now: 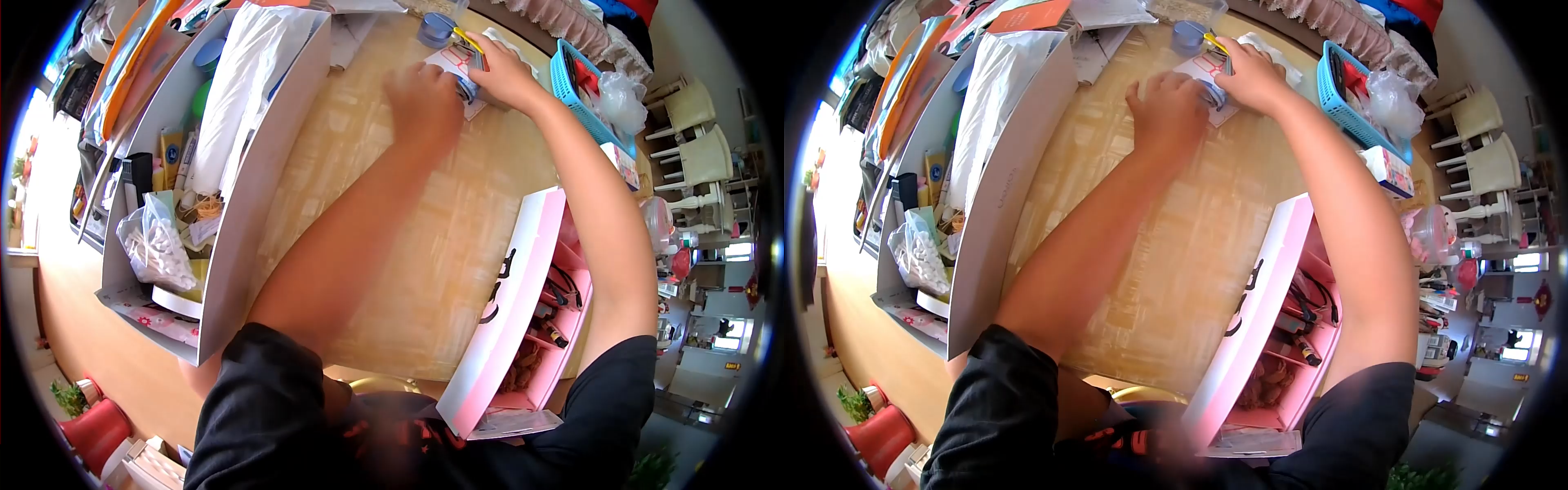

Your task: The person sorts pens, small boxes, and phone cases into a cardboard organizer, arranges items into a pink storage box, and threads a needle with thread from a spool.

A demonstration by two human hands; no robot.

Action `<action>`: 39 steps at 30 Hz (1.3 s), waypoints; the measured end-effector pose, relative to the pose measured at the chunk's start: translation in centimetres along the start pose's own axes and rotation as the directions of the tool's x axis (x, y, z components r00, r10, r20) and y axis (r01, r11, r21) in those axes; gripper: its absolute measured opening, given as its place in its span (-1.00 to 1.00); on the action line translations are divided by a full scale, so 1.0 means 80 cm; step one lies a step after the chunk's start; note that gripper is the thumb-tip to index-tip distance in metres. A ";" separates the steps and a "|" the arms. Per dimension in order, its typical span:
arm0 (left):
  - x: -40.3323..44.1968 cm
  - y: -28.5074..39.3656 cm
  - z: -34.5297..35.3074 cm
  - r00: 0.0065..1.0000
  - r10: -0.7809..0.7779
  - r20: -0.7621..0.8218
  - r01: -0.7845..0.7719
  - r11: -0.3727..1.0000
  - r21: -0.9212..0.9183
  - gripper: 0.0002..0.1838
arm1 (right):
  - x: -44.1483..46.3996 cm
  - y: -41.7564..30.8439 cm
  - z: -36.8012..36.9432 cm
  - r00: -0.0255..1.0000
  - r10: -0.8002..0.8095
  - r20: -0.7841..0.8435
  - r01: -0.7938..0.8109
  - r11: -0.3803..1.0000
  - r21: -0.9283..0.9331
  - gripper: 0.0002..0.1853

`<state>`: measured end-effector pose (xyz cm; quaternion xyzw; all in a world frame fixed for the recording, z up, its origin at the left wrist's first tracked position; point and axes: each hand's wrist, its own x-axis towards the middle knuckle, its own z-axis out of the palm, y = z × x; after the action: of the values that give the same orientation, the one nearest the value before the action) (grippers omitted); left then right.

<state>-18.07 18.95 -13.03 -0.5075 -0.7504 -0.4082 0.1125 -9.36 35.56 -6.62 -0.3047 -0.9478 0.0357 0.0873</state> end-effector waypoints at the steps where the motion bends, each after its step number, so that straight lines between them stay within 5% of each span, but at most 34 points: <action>1: 0.003 -0.004 0.001 1.000 -0.016 -0.007 0.015 0.998 -0.054 -0.80 | -0.002 0.000 -0.001 1.000 0.005 -0.012 -0.006 1.000 -0.027 -0.21; 8: 0.002 0.000 -0.001 0.995 0.000 -0.102 -0.008 0.997 -0.076 -0.97 | -0.035 0.054 -0.005 0.982 0.128 -0.142 -0.116 0.989 0.086 -0.60; 11: 0.017 0.003 0.003 0.970 -0.123 -0.210 0.102 0.989 -0.107 -0.89 | -0.050 0.062 -0.018 0.938 0.307 -0.161 -0.307 0.951 0.028 -0.67; 14: 0.027 0.011 -0.022 0.898 -0.435 0.058 0.429 0.841 -0.331 -0.85 | -0.056 0.061 -0.033 0.903 0.403 -0.151 -0.429 0.871 -0.240 -0.68; 15: 0.026 0.011 -0.020 0.888 -0.458 0.034 0.427 0.797 -0.427 -0.85 | -0.057 0.061 -0.033 0.892 0.425 -0.152 -0.451 0.837 -0.308 -0.67; 18: 0.025 0.009 -0.016 0.850 -0.525 -0.046 0.370 0.657 -0.657 -0.75 | -0.055 0.054 -0.024 0.917 0.124 -0.379 -0.305 0.831 -0.465 -0.66; 21: 0.026 0.005 -0.010 0.813 -0.564 -0.144 0.291 0.608 -0.738 -0.70 | -0.018 0.044 -0.018 0.972 -0.145 -0.187 0.134 0.989 -0.066 -0.66; 24: 0.025 -0.006 -0.002 0.830 -0.507 -0.231 0.258 0.717 -0.648 -0.74 | 0.004 0.007 -0.013 0.999 -0.024 0.040 0.019 0.992 0.123 -0.65; 26: 0.021 -0.008 -0.009 0.881 -0.375 -0.287 0.218 0.862 -0.457 -0.77 | 0.020 0.015 0.009 0.996 -0.077 -0.047 0.075 0.996 -0.039 -0.65; 29: 0.021 0.000 -0.024 0.921 -0.390 -0.013 0.312 0.755 -0.577 -0.75 | 0.038 0.020 0.018 0.999 -0.033 -0.018 0.031 0.997 -0.076 -0.67; 30: 0.018 0.008 -0.027 0.930 -0.362 -0.068 0.271 0.797 -0.540 -0.74 | 0.044 0.022 0.018 1.000 0.003 0.021 -0.002 0.999 -0.054 -0.68; 33: 0.018 0.013 -0.038 0.923 -0.344 0.174 0.386 0.823 -0.417 -0.73 | 0.053 0.037 0.005 1.000 0.010 0.018 -0.014 0.979 0.203 -0.74; 37: 0.022 0.005 -0.034 0.877 -0.465 0.121 0.435 0.663 -0.609 -0.76 | 0.088 0.031 0.012 0.944 0.154 -0.292 -0.090 0.971 0.222 -0.75; 39: 0.021 0.006 -0.032 0.880 -0.468 0.080 0.404 0.649 -0.645 -0.76 | 0.098 0.027 0.023 0.956 0.121 -0.268 -0.080 0.984 0.157 -0.71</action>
<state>-19.05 18.30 -10.19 -0.2994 -0.6571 -0.6784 -0.1352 -14.75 41.91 -7.59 -0.3475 -0.9044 0.0656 0.2387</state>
